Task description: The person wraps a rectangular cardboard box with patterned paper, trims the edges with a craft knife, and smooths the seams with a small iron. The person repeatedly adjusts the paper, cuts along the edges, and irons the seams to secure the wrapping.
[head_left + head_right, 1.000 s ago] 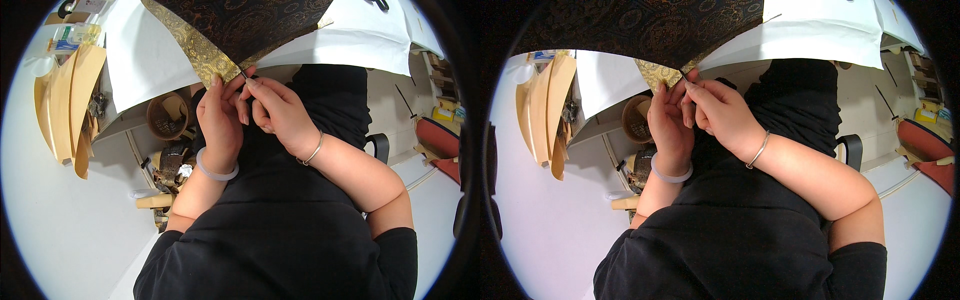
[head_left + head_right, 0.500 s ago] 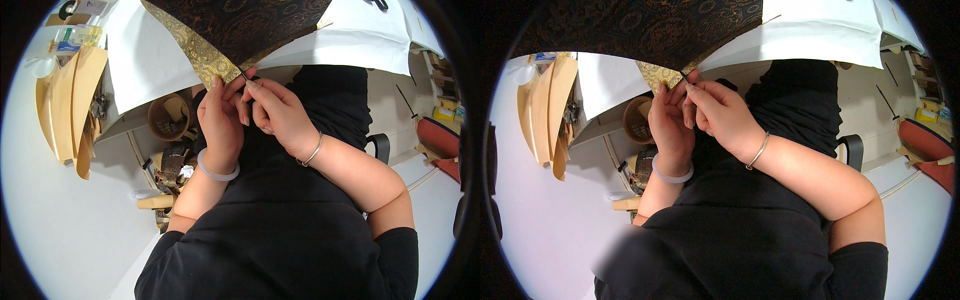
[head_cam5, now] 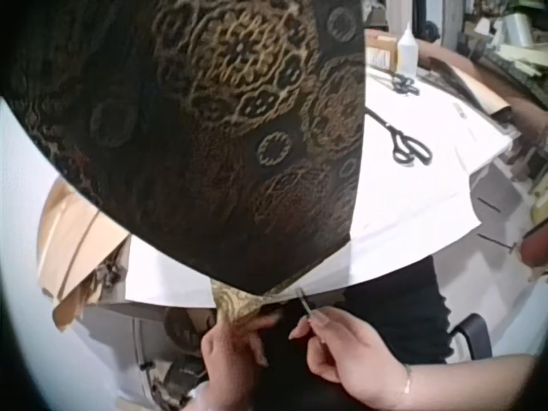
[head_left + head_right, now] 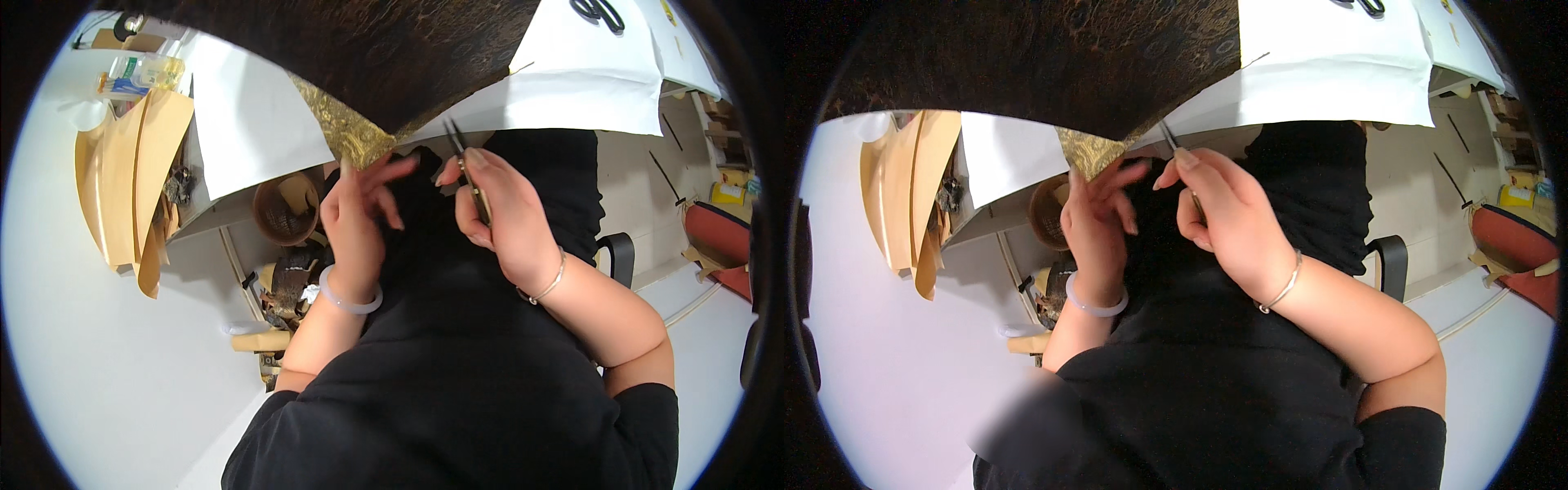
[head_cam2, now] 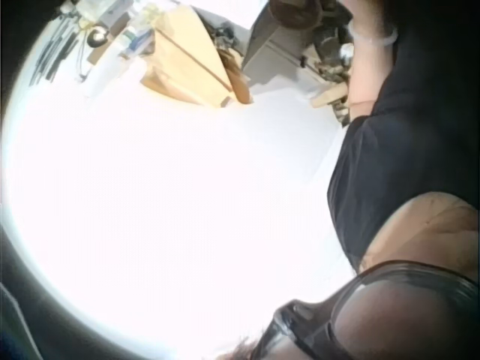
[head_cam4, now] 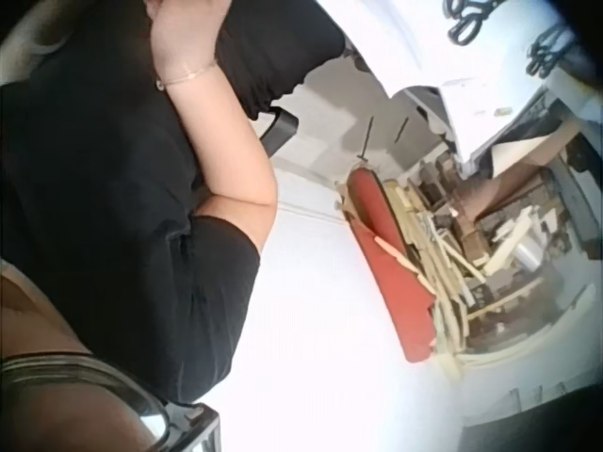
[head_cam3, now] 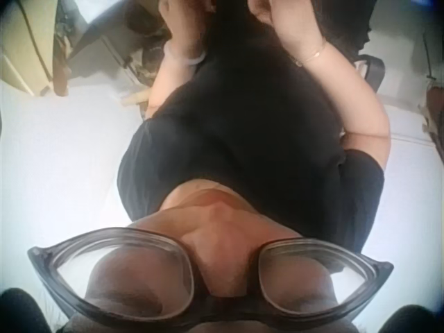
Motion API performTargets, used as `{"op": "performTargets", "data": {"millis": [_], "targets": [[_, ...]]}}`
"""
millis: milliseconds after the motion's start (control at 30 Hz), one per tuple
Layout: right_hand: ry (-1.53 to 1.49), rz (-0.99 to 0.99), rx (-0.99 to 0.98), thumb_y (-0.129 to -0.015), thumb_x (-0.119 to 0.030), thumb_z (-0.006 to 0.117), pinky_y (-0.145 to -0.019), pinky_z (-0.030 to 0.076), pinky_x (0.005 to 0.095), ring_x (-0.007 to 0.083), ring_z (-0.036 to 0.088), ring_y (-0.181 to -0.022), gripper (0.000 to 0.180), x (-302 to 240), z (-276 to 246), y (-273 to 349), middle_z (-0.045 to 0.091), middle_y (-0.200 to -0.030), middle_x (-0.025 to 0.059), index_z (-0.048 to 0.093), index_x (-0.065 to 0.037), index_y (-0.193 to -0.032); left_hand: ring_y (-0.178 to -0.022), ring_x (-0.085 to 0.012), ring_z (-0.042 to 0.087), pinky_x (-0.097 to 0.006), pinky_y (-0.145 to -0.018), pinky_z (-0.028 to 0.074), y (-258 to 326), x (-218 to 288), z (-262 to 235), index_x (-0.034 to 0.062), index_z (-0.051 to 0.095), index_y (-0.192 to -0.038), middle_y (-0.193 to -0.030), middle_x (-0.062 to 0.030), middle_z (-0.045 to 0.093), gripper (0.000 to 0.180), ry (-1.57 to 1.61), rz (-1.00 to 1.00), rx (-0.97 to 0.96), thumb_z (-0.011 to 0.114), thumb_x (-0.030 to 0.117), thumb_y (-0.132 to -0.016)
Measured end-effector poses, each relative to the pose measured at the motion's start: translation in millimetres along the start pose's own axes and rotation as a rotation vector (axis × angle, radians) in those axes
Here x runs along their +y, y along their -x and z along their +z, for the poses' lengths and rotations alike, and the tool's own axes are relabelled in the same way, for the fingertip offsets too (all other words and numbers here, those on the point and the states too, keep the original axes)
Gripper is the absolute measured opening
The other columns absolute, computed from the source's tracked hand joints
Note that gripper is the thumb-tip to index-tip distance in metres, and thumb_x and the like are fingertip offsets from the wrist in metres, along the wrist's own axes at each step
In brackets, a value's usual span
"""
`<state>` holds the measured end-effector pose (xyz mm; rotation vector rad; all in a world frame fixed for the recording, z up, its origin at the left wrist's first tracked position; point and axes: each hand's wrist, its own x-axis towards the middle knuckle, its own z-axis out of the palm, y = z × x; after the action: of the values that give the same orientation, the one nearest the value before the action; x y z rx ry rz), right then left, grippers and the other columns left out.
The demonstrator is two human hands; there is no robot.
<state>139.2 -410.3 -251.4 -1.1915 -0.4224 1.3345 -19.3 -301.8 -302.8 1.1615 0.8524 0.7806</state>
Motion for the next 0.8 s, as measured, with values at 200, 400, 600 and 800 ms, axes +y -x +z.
{"op": "performTargets", "data": {"millis": [200,400,600,800], "targets": [[-0.037,-0.101,0.203,-0.109,-0.037,0.04,-0.047,0.028,0.0215,0.0066,0.034,-0.046,0.04,-23.8,-34.4,10.1,0.043,-0.054,-0.0012,0.061,-0.003,-0.104,-0.093,-0.0203,0.061,-0.031,-0.082,0.051,-2.8,28.5,-33.8,-0.0025,0.054,-0.125,-0.12,-0.016,0.064,0.038,-0.507,0.698,0.043,0.07,0.016,-0.095],[-0.09,-0.102,0.262,-0.108,-0.038,0.039,-0.046,0.029,0.0221,0.0062,0.034,-0.046,0.041,-27.0,-52.3,0.4,0.043,-0.054,-0.0012,0.061,-0.003,-0.106,-0.122,-0.0212,0.057,-0.035,-0.105,0.044,-37.0,69.8,25.8,-0.0025,0.047,-0.138,-0.135,-0.0143,0.058,0.06,-0.397,0.618,-0.039,0.077,-0.002,-0.086],[-0.027,-0.085,0.22,-0.11,-0.036,0.037,-0.045,0.027,0.0221,0.0058,0.031,-0.045,0.04,-18.7,-53.0,3.9,0.042,-0.053,-0.0019,0.059,-0.004,-0.105,-0.089,-0.0108,0.066,-0.024,-0.079,0.054,-38.6,67.7,31.4,-0.0043,0.07,-0.108,-0.1,-0.0083,0.073,0.014,-0.437,0.55,0.115,0.068,0.002,-0.096],[-0.03,-0.036,0.08,-0.11,-0.031,0.04,-0.047,0.03,0.0215,0.0058,0.035,-0.046,0.033,-3.5,-53.5,4.6,0.043,-0.053,-0.0017,0.059,-0.005,-0.101,-0.094,-0.017,0.069,-0.03,-0.082,0.061,-32.2,66.3,-20.0,-0.0023,0.065,-0.116,-0.11,-0.012,0.071,0.019,-0.315,0.553,0.178,0.064,0.002,-0.098]]}}
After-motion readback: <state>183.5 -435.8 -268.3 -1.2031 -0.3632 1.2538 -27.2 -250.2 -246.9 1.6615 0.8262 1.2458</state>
